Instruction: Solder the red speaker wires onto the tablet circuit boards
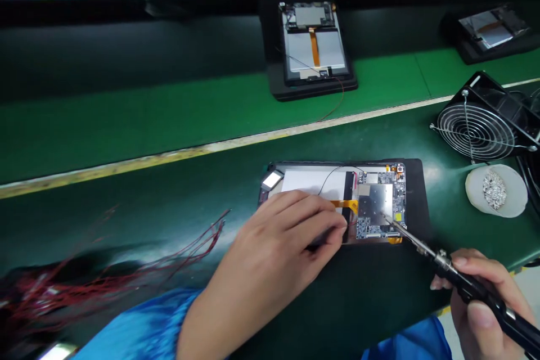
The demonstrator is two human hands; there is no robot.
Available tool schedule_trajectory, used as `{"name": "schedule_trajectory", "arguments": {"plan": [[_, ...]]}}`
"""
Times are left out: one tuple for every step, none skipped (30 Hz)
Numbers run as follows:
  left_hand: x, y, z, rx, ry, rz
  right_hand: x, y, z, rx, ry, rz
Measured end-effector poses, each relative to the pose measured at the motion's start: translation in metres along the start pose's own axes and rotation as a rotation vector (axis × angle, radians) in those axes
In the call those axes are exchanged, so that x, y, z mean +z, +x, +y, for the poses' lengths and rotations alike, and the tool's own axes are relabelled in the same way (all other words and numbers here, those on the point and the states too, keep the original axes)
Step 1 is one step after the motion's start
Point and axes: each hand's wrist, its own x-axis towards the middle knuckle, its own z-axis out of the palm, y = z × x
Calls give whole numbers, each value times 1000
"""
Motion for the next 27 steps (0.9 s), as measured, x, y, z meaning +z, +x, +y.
{"name": "schedule_trajectory", "arguments": {"plan": [[-8,-2,-6,-6,-26,2,2,1,2,-10,11,20],[-18,-6,-13,-36,-45,18,5,2,5,-11,29,44],[-29,-10,-22,-94,-45,43,9,4,7,-10,54,73],[-39,-15,-31,-177,-24,70,14,7,10,-1,85,97],[-49,-20,-41,-280,17,85,19,11,12,13,122,117],[-58,-26,-51,-385,59,79,25,15,15,29,161,130],[-64,-32,-59,-484,84,56,30,19,17,44,198,139],[-67,-37,-66,-571,82,11,35,22,19,59,230,146],[-67,-42,-71,-640,54,-37,39,25,20,75,252,149],[-65,-45,-74,-694,3,-81,42,28,22,88,265,149],[-60,-48,-74,-731,-55,-114,45,29,23,98,271,148],[-54,-49,-73,-756,-108,-128,47,30,25,108,272,147],[-46,-49,-69,-772,-153,-123,49,30,26,116,272,148],[-39,-49,-64,-785,-195,-92,50,30,27,120,274,153],[-31,-48,-58,-802,-248,-39,51,30,28,121,279,161],[-24,-46,-53,-827,-317,28,52,30,30,122,290,171],[-18,-45,-48,-860,-406,102,52,31,31,121,306,182],[-14,-43,-44,-901,-510,172,52,31,32,117,326,192],[-12,-42,-42,-945,-616,233,52,31,34,114,347,199],[-13,-41,-43,-989,-712,283,51,31,36,108,365,207],[-17,-40,-47,-1028,-790,326,50,31,39,97,378,215],[-25,-40,-54,-1058,-846,368,49,30,42,82,387,222],[-36,-39,-63,-1087,-874,419,47,30,46,58,395,232],[-50,-38,-75,-1119,-873,481,45,30,50,33,404,240],[-67,-36,-88,-1149,-851,549,43,30,54,9,414,245],[-85,-33,-103,-1187,-801,627,41,29,59,-10,423,245],[-104,-30,-117,-1212,-751,693,39,29,63,-21,430,240]]}}
